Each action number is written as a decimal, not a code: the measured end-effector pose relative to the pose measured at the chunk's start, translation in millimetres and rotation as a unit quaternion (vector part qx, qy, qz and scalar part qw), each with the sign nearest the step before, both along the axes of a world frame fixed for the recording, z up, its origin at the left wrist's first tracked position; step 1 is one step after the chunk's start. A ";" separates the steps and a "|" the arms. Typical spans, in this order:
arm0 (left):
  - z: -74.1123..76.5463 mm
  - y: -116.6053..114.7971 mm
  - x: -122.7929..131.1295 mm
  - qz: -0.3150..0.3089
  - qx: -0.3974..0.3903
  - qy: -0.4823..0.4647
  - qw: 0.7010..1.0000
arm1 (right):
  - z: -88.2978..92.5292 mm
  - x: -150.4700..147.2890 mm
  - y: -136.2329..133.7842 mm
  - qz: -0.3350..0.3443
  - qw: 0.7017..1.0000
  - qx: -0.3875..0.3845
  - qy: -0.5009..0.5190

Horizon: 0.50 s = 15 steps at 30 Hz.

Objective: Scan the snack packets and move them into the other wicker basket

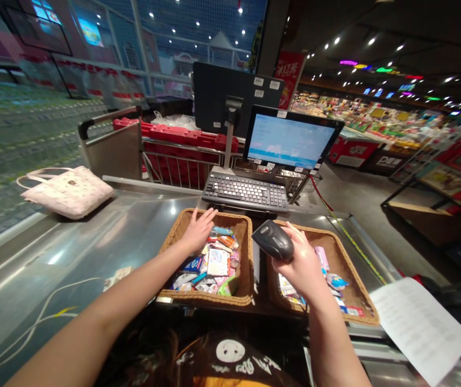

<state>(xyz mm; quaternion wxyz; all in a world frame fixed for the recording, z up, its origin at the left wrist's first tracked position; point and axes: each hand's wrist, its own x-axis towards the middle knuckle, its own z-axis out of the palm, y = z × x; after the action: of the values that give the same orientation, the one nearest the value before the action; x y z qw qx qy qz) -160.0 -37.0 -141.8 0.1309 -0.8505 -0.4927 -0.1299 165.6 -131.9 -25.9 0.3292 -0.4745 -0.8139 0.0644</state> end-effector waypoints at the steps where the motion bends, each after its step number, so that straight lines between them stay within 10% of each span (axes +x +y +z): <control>1: 0.8 1.2 2.8 0.012 -0.001 0.000 1.000 | -0.1 2.1 -0.5 -0.003 1.000 0.001 -0.001; 15: 34.8 7.5 107.9 -0.094 -0.017 -0.066 0.993 | -0.6 75.7 -17.1 -0.119 0.992 0.029 0.008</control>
<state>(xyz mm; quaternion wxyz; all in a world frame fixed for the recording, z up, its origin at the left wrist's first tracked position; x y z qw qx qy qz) -52.1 -29.5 -107.1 0.0706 -0.8845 -0.4206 -0.1891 241.3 -149.0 -26.5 0.3543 -0.5579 -0.7504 0.0049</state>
